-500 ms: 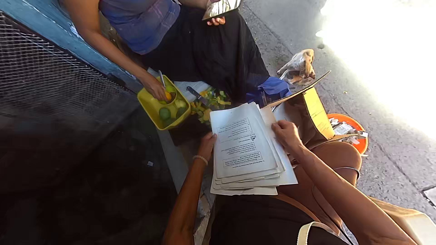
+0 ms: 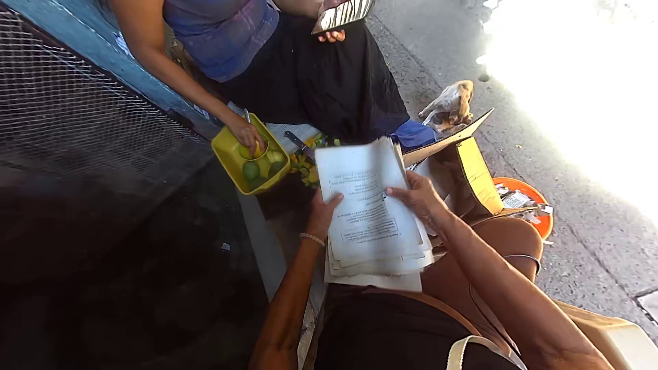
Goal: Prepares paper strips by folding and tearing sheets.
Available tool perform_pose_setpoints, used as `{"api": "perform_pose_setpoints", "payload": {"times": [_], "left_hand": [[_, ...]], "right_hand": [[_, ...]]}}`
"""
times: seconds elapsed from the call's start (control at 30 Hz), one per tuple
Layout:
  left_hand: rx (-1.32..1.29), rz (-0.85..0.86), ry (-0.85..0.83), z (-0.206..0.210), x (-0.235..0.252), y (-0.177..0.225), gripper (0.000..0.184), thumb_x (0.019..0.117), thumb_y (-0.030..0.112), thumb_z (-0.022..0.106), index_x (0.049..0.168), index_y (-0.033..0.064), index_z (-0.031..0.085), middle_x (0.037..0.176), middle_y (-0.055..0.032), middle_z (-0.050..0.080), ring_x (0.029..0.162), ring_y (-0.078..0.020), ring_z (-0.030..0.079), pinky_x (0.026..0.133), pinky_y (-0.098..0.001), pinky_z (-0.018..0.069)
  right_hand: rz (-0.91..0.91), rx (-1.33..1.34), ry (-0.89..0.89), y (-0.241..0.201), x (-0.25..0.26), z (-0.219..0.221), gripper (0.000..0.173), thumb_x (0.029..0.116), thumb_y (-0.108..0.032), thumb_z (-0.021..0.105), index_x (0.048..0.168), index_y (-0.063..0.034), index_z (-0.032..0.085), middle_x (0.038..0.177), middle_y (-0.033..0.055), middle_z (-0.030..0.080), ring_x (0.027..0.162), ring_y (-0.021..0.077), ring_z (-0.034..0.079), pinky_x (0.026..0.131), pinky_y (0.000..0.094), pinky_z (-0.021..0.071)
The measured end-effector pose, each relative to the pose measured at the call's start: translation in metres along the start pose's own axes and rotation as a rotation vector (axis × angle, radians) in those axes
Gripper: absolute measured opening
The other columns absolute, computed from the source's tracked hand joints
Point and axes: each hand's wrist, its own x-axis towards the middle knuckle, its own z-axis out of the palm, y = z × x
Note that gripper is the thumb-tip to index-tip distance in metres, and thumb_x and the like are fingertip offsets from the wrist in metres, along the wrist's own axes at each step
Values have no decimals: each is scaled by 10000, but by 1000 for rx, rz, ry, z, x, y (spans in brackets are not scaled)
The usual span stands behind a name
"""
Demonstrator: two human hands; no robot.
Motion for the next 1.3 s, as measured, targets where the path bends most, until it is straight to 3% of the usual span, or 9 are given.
{"api": "perform_pose_setpoints", "payload": {"times": [0.13, 0.23, 0.37, 0.47, 0.6, 0.8, 1.0, 1.13, 1.3], "left_hand": [[-157, 407, 80, 2, -27, 53, 422, 975, 25, 638, 1376, 68, 513, 1125, -2, 710, 990, -87, 709, 895, -312, 610], [-305, 554, 39, -6, -43, 56, 559, 823, 148, 827, 1303, 156, 541, 1105, 51, 725, 1005, -80, 705, 894, -324, 613], [-231, 563, -183, -19, -39, 36, 798, 801, 264, 865, 1493, 130, 491, 1444, 16, 594, 1258, -119, 604, 1050, -344, 531], [-157, 582, -108, -12, -52, 53, 479, 817, -13, 775, 1245, 95, 587, 1113, 29, 736, 1035, -93, 706, 942, -320, 596], [-165, 691, -102, -11, -63, 70, 479, 822, 8, 804, 1232, 155, 605, 1089, 60, 739, 1015, -83, 710, 924, -320, 607], [60, 425, -92, -8, -54, 42, 373, 849, -25, 749, 1188, -58, 596, 991, -16, 742, 938, -48, 714, 903, -264, 601], [-187, 477, -50, -1, -65, 77, 276, 950, 10, 645, 1211, 100, 638, 1054, 16, 744, 983, -100, 714, 916, -341, 603], [-431, 283, 52, 0, -69, 80, 248, 1045, 55, 517, 1277, 112, 584, 1104, -51, 733, 1014, -177, 723, 917, -409, 608], [-515, -159, 187, 15, -84, 24, 327, 1107, 217, 434, 1389, 54, 461, 1158, -136, 689, 1032, -225, 712, 886, -431, 613]], "right_hand": [[-468, -193, -29, -60, -21, -17, 564, 849, -16, 775, 1354, -123, 549, 1098, 60, 704, 880, 132, 712, 732, 313, 622], [-532, -145, -28, -80, -41, -22, 644, 765, -11, 809, 1326, -138, 520, 1086, -13, 711, 919, 75, 718, 769, 268, 634], [-491, -167, -31, -55, -46, -22, 581, 660, -7, 882, 1170, -85, 615, 981, -29, 732, 900, 36, 705, 806, 250, 618], [-606, -136, 8, -55, -53, -16, 381, 738, 36, 833, 1052, -113, 679, 906, -63, 744, 820, 8, 705, 750, 216, 614], [-789, 12, -25, -78, -65, -21, 336, 765, 75, 800, 1017, -130, 717, 908, -60, 765, 793, 39, 727, 724, 230, 634], [-515, -192, -108, -28, -44, -24, 330, 773, -23, 830, 1072, -55, 694, 946, -39, 735, 895, 6, 689, 840, 234, 595], [-671, -162, -159, -66, -57, -39, 301, 773, 9, 811, 1016, -129, 702, 871, -82, 759, 768, 1, 713, 708, 199, 619], [-446, -310, -364, -45, -49, -61, 17, 915, -117, 708, 929, -125, 702, 775, -97, 717, 709, -27, 672, 688, 185, 577], [-156, 370, -231, 13, -42, -56, 155, 914, -130, 626, 1029, -96, 725, 840, 42, 752, 717, 105, 723, 672, 284, 629]]}}
